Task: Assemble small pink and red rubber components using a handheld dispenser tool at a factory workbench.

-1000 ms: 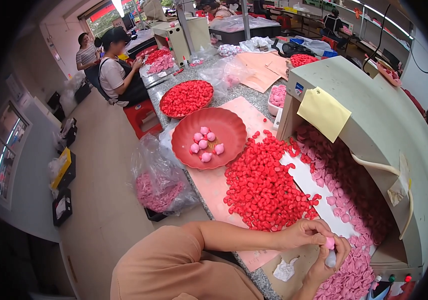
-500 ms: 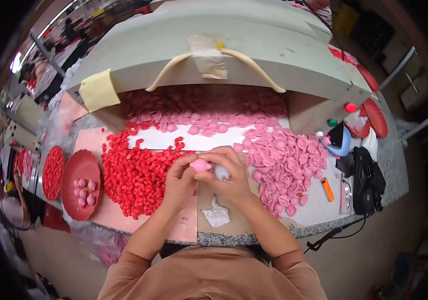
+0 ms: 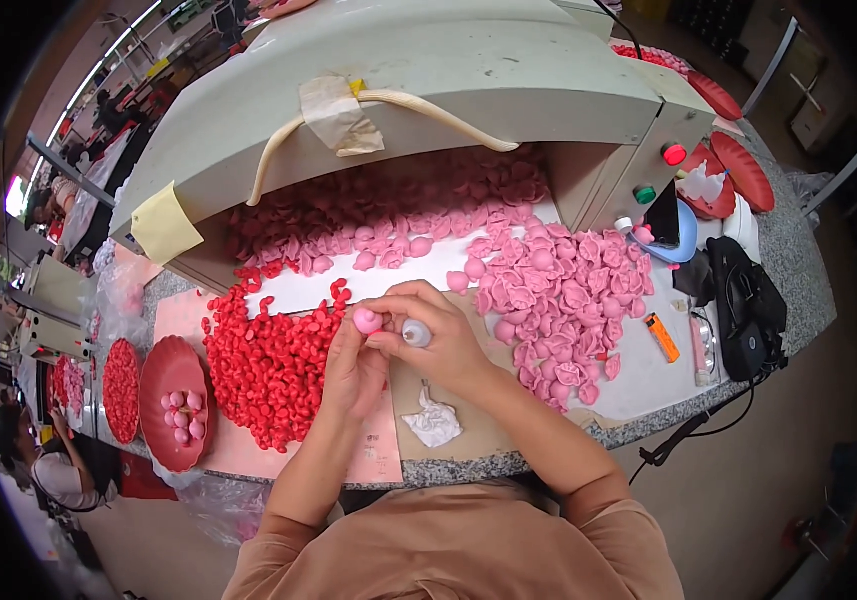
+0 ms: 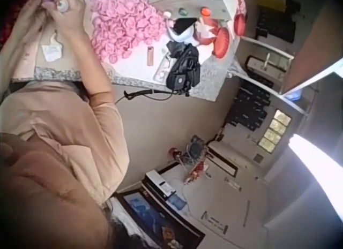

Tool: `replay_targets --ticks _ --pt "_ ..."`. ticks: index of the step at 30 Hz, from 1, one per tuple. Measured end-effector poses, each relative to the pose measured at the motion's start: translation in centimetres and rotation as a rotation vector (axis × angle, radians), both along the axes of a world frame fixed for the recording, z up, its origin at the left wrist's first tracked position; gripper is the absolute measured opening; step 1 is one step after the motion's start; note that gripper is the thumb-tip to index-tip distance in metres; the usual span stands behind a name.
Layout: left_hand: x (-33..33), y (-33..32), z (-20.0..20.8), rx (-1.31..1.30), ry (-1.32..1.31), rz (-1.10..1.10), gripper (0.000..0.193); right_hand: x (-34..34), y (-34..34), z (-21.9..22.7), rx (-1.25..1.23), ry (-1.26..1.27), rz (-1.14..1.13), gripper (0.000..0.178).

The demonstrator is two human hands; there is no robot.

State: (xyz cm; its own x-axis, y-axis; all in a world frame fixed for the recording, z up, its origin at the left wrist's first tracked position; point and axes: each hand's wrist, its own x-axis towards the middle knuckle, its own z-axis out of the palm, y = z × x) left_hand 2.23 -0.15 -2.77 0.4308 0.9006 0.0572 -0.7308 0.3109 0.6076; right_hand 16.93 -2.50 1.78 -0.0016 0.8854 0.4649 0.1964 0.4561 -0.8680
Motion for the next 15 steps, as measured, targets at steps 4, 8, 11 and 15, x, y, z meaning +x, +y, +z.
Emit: replay_targets --ticks 4,8,11,15 --pt "0.3 0.0 0.4 -0.076 -0.007 -0.002 0.032 -0.3 -0.2 0.4 -0.079 -0.056 -0.038 0.038" --pt "0.3 0.1 0.6 -0.078 0.053 -0.023 0.030 -0.1 0.1 -0.1 -0.050 -0.107 -0.107 0.039" --pt "0.4 0.2 1.3 -0.005 0.098 -0.030 0.030 0.1 0.1 -0.4 -0.007 -0.125 -0.112 0.037" --pt "-0.1 0.4 0.6 0.022 0.096 -0.028 0.030 0.3 0.2 -0.4 -0.025 -0.098 -0.100 0.035"
